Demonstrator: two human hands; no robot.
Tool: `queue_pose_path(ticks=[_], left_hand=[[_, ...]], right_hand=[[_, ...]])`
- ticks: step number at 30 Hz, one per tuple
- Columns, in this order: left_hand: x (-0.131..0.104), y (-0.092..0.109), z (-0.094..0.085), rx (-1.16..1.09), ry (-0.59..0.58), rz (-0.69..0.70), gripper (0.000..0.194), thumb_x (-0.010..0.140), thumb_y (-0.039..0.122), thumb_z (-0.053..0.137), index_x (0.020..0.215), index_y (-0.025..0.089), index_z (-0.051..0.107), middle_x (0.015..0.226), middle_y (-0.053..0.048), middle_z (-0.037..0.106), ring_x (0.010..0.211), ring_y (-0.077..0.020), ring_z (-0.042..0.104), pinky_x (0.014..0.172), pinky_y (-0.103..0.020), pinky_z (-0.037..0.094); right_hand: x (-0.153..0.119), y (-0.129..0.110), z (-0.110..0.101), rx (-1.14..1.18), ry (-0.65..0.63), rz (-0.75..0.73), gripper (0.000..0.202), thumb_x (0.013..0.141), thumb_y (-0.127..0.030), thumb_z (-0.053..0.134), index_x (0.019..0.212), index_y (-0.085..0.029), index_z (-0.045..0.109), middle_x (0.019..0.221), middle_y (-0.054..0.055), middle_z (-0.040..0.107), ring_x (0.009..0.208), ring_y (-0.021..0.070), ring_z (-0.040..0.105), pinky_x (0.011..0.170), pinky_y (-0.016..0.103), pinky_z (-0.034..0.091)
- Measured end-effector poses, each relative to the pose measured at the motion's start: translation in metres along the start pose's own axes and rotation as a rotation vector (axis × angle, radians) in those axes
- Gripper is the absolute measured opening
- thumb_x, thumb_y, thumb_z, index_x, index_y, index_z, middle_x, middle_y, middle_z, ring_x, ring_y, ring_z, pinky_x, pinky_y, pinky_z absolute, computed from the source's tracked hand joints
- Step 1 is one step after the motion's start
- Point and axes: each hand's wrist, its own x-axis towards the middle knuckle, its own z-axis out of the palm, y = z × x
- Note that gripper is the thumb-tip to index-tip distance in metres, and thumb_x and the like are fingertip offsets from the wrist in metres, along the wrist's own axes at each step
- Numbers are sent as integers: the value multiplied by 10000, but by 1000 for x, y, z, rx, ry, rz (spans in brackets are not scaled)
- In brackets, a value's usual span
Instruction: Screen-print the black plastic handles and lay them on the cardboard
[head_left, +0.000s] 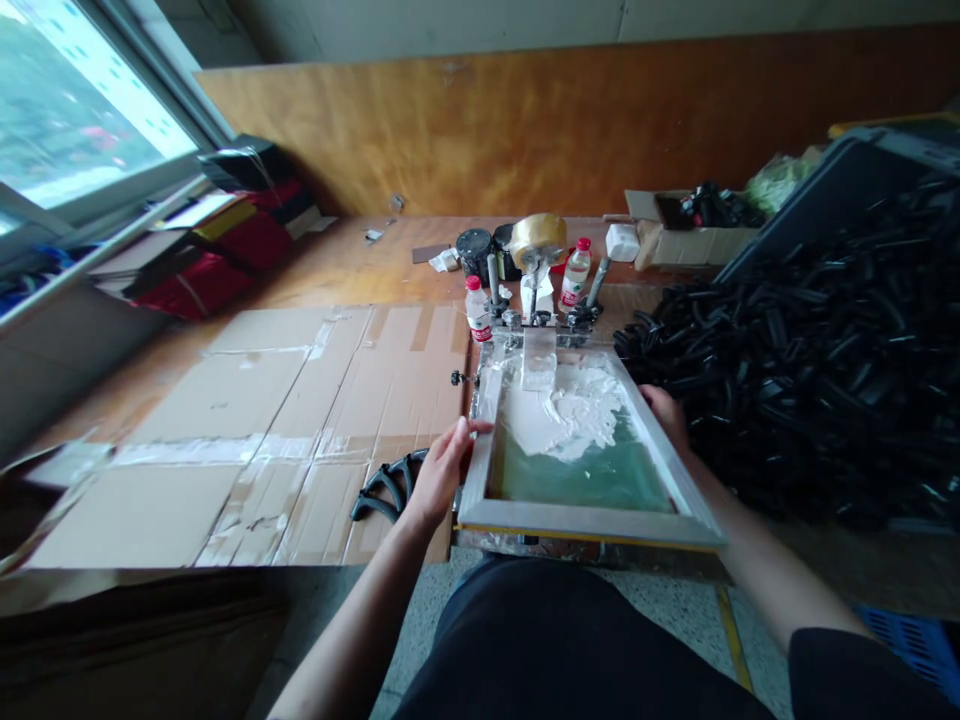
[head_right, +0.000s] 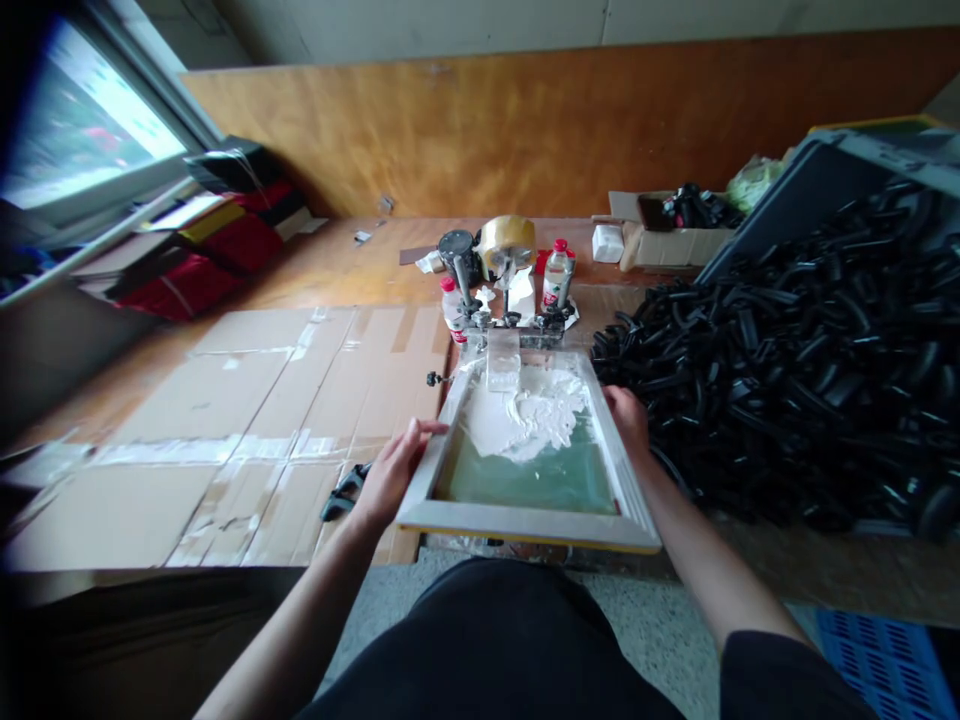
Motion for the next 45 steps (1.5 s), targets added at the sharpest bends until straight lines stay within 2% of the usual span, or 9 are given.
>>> queue_pose_path(ticks=[4,7,10,14,20,28,35,40,45], left_hand=[[0,-69,0,177,11,-102,675,818,538,568,1395,217,432,666,38,581,512,-95,476,495,-196,357],[10,-96,5,382,71,-121,609,844,501,531,1384,234,447,687,26,602,557,-111,529,533,-202,382],[17,-105,5,511,77,-134,523,864,499,495,1320,244,517,766,-8,654,649,-143,599,581,-216,415],[18,-106,2,579,52,-154,506,876,512,462,1303,248,527,806,-21,684,713,-167,634,627,-228,435],[15,-103,4,561,59,-159,520,876,531,446,1304,247,522,824,-29,688,776,-198,644,670,-252,441],[13,-101,2,380,66,-136,540,838,554,513,1272,234,549,819,-39,688,764,-201,646,635,-249,453],[10,-91,2,309,60,-166,579,811,544,558,1295,229,537,753,-16,661,623,-150,591,549,-222,418],[1,-48,-1,136,18,-121,756,788,576,590,1426,215,407,747,-10,654,574,-132,561,520,-219,417],[2,16,6,-51,29,53,619,869,657,389,1255,211,576,907,-58,677,687,-160,605,574,-250,475]], right_hand=[[33,-25,-6,24,202,-122,371,847,-290,557,1189,-154,597,1236,145,547,1018,256,580,864,398,498],[49,-78,17,-83,99,-354,589,749,-279,720,1280,-140,507,1388,168,424,1190,303,478,957,424,452],[51,-113,38,-207,-120,-395,366,760,-215,718,1095,-157,582,1129,127,595,1056,276,541,873,384,465],[21,-113,43,-259,-303,-559,27,833,-162,615,850,-168,595,851,66,635,885,223,561,736,308,436],[-22,-90,14,-183,-416,-948,181,846,-54,486,783,-183,596,784,45,619,815,186,529,675,281,376],[-22,-87,28,-142,-235,-777,208,828,-38,492,873,-182,636,857,63,623,912,213,524,748,301,401],[-10,-95,21,-68,-299,-707,90,857,-200,612,935,-206,658,860,34,648,884,190,569,763,286,432],[58,-112,1,-61,-141,-431,474,836,-318,675,1294,-285,554,1048,40,671,913,200,602,771,307,462],[93,-39,-42,162,79,-48,365,924,-397,472,1167,-170,624,778,29,659,639,153,588,650,295,471]])
